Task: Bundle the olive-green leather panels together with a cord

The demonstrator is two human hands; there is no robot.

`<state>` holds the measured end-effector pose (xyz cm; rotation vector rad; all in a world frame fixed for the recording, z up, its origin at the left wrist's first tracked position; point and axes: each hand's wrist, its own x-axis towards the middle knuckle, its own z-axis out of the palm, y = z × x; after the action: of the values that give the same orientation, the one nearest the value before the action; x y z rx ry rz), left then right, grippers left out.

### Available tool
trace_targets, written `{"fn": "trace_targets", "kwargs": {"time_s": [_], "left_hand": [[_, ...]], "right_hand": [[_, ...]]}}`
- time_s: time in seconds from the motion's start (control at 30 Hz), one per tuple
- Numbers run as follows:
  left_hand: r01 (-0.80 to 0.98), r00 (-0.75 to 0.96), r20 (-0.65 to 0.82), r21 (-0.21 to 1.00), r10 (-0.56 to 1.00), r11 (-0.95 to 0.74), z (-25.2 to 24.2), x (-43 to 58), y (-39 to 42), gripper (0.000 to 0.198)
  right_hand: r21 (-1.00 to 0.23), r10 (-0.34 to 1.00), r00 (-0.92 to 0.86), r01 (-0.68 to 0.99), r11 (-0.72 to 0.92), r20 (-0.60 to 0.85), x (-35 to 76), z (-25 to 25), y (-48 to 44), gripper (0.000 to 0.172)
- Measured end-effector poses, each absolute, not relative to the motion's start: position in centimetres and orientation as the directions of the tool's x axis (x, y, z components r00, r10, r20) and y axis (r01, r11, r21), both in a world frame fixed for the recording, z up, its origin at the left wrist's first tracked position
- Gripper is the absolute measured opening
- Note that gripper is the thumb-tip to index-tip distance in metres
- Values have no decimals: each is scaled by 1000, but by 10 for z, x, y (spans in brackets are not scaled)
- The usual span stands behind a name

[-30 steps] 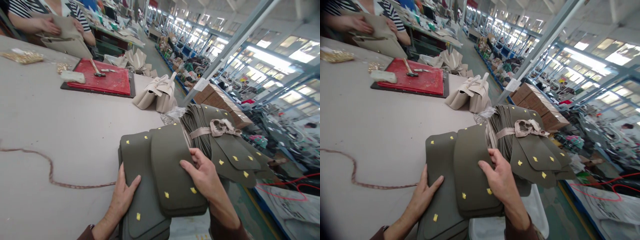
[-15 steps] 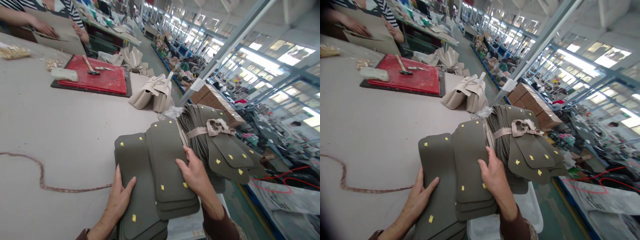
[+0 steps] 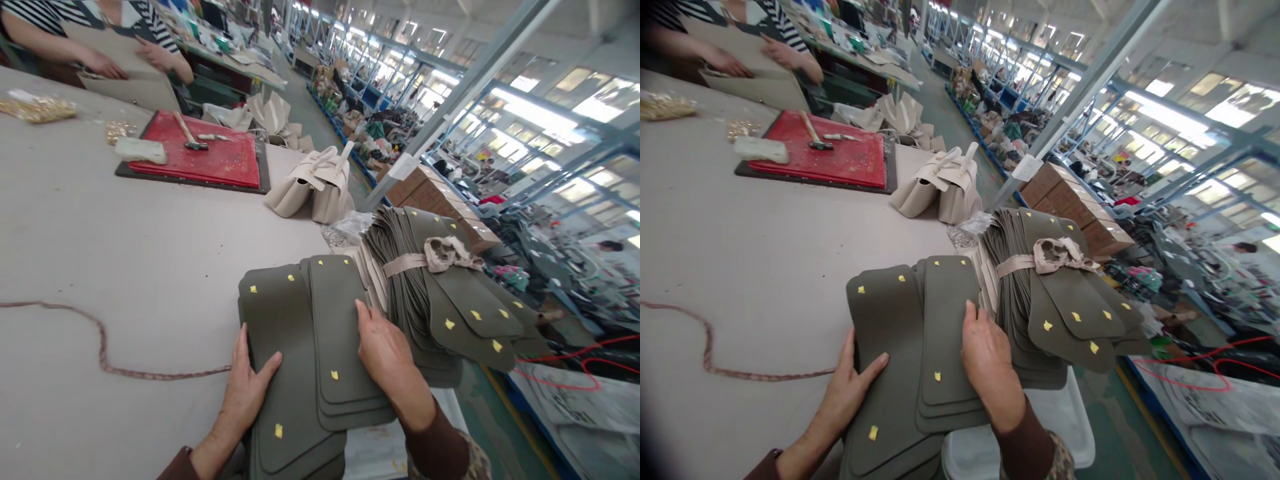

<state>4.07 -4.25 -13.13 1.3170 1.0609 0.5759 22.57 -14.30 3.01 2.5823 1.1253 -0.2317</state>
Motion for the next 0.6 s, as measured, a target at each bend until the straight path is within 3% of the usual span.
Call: {"fn": "trace_targets", "kwargs": {"time_s": [0.17,0.33,0.47,0.6], "left_hand": [[207,494,-351,936,796,285,-122,37,-37,80],[206,503,-304,951,809,229,-117,39,-35,76],[236,521,-289,953,803,191,-117,41,-35,77],[255,520,-284,952,806,172,-117,41,-34,79]], "right_hand": [[270,698,625,781,-564,-349,219,23,-135,50],[260,709,642,767,-587,-292,214,9,-135,44],[22,834,544,839,-544,-95,200,15,-137,40],[-223,924,379,897,-382,-55,181,17,-122,61]]}}
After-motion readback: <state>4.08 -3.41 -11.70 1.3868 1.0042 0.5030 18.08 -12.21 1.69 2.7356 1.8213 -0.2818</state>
